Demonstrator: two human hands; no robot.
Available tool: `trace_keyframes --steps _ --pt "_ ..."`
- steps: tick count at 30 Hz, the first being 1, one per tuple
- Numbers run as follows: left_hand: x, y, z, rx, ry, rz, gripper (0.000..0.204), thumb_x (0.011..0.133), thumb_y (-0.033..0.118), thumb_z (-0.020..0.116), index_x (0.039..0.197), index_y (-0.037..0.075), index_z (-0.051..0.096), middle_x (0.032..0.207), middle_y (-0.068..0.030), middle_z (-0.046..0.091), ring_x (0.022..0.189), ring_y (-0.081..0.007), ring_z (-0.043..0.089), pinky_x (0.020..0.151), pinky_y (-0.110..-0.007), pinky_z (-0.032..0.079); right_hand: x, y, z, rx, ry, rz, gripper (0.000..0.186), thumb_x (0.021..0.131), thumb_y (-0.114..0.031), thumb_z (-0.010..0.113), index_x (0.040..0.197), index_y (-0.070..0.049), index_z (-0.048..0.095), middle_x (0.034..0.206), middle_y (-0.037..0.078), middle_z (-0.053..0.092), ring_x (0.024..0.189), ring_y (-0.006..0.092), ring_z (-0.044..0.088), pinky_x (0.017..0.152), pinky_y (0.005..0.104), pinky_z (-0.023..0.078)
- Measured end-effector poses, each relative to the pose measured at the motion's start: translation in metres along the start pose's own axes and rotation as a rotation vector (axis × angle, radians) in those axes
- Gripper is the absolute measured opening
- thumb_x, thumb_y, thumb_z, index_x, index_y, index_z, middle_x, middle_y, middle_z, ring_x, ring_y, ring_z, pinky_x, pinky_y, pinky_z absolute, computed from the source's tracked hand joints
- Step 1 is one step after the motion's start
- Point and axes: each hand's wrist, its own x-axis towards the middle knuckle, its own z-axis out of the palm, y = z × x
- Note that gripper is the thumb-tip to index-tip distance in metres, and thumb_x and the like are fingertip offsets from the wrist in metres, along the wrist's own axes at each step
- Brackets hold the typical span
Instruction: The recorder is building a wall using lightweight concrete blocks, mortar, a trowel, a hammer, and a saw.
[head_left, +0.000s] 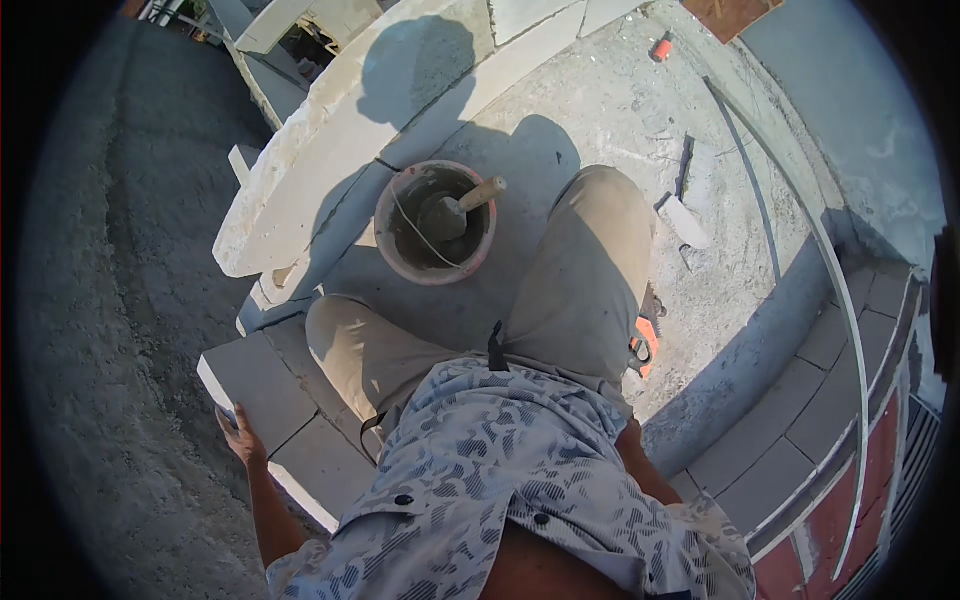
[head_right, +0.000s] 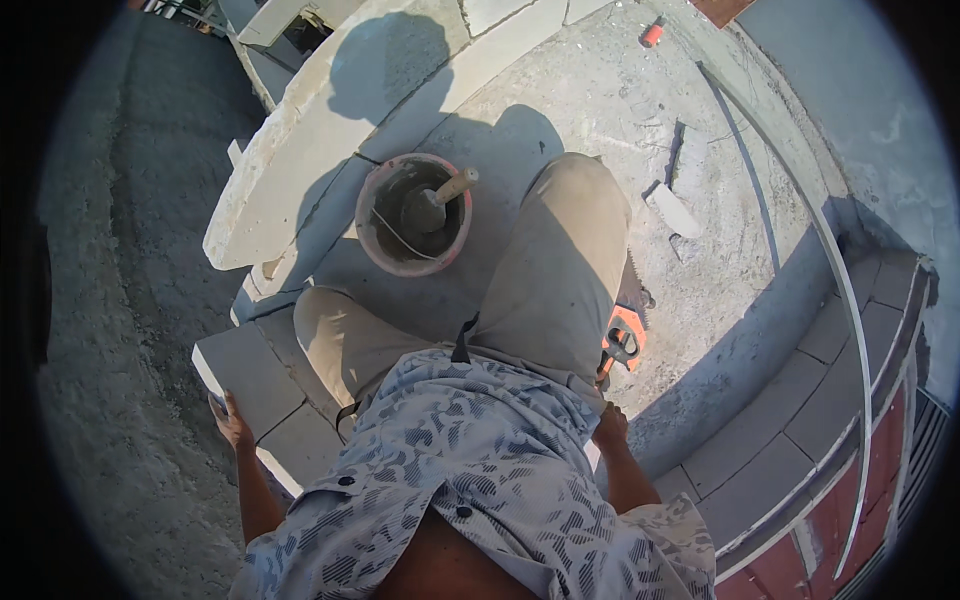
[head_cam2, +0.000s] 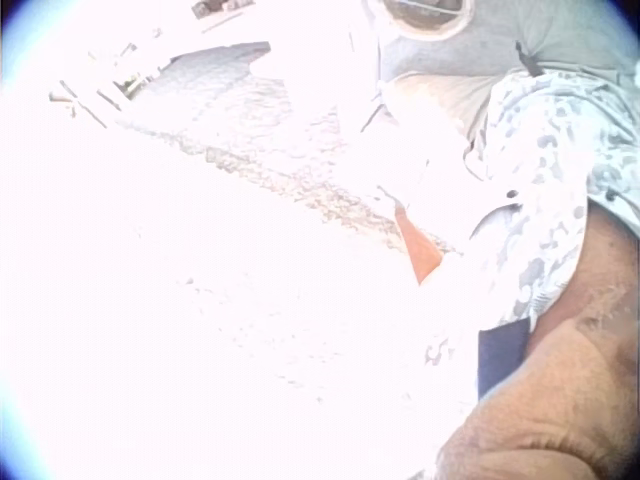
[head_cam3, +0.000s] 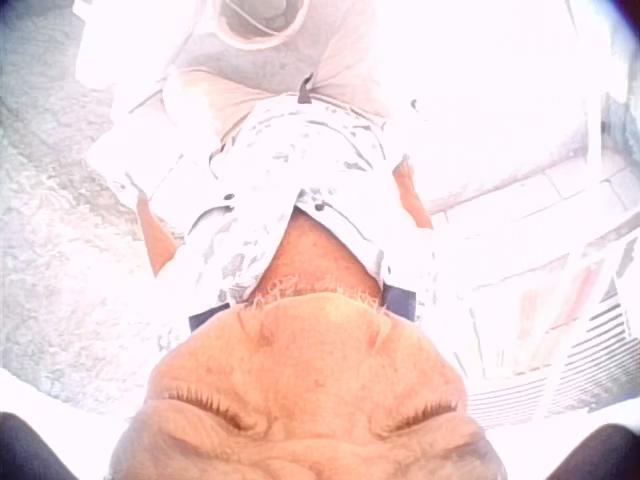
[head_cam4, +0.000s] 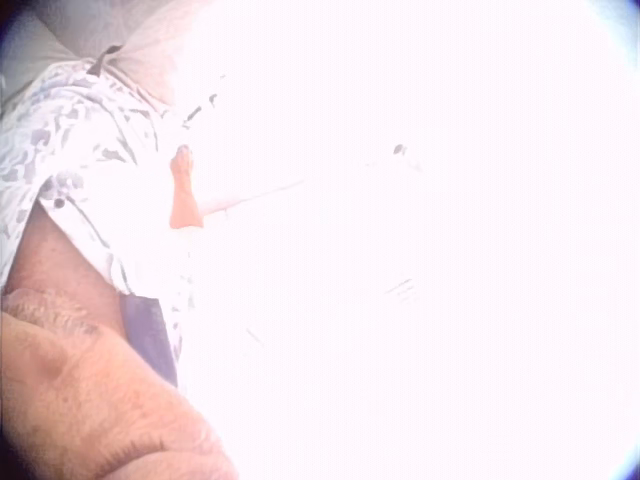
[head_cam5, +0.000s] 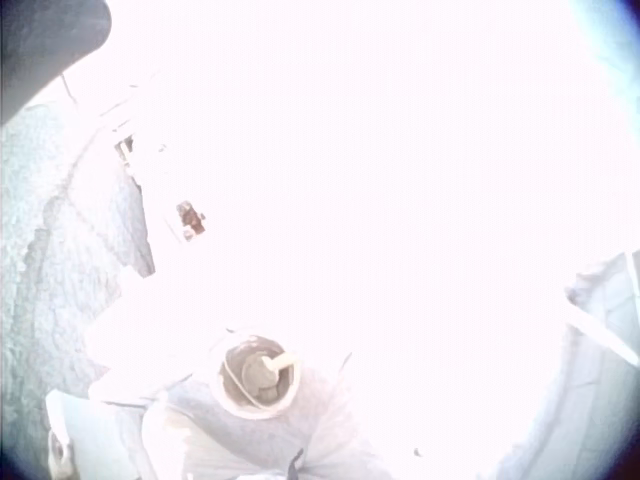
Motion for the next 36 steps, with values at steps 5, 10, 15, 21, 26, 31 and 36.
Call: trace_keyframes --steps 5,10,15,21,26,31,36 --pt "0.004 0.0 0.01 -0.031 -0.079 -0.041 0.101 0.096 0.067 0.059 0.159 -0.005 0.026 0.159 -0.0281 0.037 0.139 -0.0408 0.046 0.113 -0.05 0.042 0.0 0.092 0.061 0.653 0.373 0.215 0.099 0.064 -0.024 0.096 0.146 -0.001 0.047 0.14 0.02 0.058 0.131 0.0323 0.057 0.109 0.0428 0.047" --pt "0.034 -0.031 0.003 0.217 -0.096 0.1 0.094 0.098 0.066 0.055 0.156 -0.004 0.031 0.156 -0.0282 0.041 0.133 -0.0429 0.052 0.107 -0.054 0.048 -0.003 0.08 0.078 1.118 0.02 0.383 0.118 0.059 -0.027 0.101 0.153 0.004 0.035 0.145 0.024 0.054 0.135 0.034 0.053 0.111 0.043 0.044" --pt "0.036 -0.016 0.005 0.284 -0.062 0.029 0.094 0.098 0.066 0.055 0.157 -0.004 0.031 0.156 -0.0281 0.041 0.133 -0.0432 0.052 0.107 -0.054 0.048 -0.006 0.074 0.116 1.004 0.181 0.418 0.115 0.056 -0.031 0.102 0.147 0.005 0.042 0.141 0.024 0.058 0.131 0.0331 0.057 0.11 0.0434 0.046" --pt "0.035 -0.014 0.002 0.343 -0.042 0.003 0.094 0.098 0.066 0.055 0.157 -0.004 0.031 0.156 -0.028 0.041 0.134 -0.0436 0.052 0.108 -0.054 0.047 -0.007 0.071 0.11 0.968 0.107 0.407 0.105 0.054 -0.042 0.101 0.138 0.001 0.056 0.133 0.018 0.066 0.125 0.0314 0.062 0.106 0.043 0.049" --pt "0.037 -0.016 0.003 0.363 -0.035 -0.01 0.094 0.098 0.066 0.055 0.157 -0.004 0.031 0.156 -0.028 0.041 0.134 -0.0439 0.052 0.108 -0.054 0.047 -0.03 0.035 0.09 0.683 0.182 0.485 0.106 0.056 -0.054 0.097 0.138 0.0 0.056 0.131 0.021 0.067 0.123 0.0353 0.064 0.103 0.045 0.052" --pt "0.038 -0.018 0.01 0.339 -0.025 -0.02 0.093 0.098 0.065 0.055 0.157 -0.004 0.031 0.156 -0.0279 0.041 0.134 -0.0441 0.052 0.108 -0.054 0.047 -0.068 -0.016 0.06 0.516 0.148 0.626 0.113 0.066 -0.058 0.091 0.147 0.005 0.042 0.128 0.026 0.067 0.119 0.0385 0.066 0.098 0.0472 0.054" --pt "0.012 -0.003 0.008 -0.012 -0.002 -0.191 0.094 0.098 0.066 0.055 0.158 -0.003 0.03 0.158 -0.0272 0.04 0.137 -0.0435 0.049 0.112 -0.052 0.045 -0.082 -0.033 0.031 0.441 0.057 0.422 0.116 0.065 -0.059 0.09 0.154 -0.007 0.036 0.134 0.024 0.063 0.123 0.0416 0.063 0.099 0.0504 0.052"
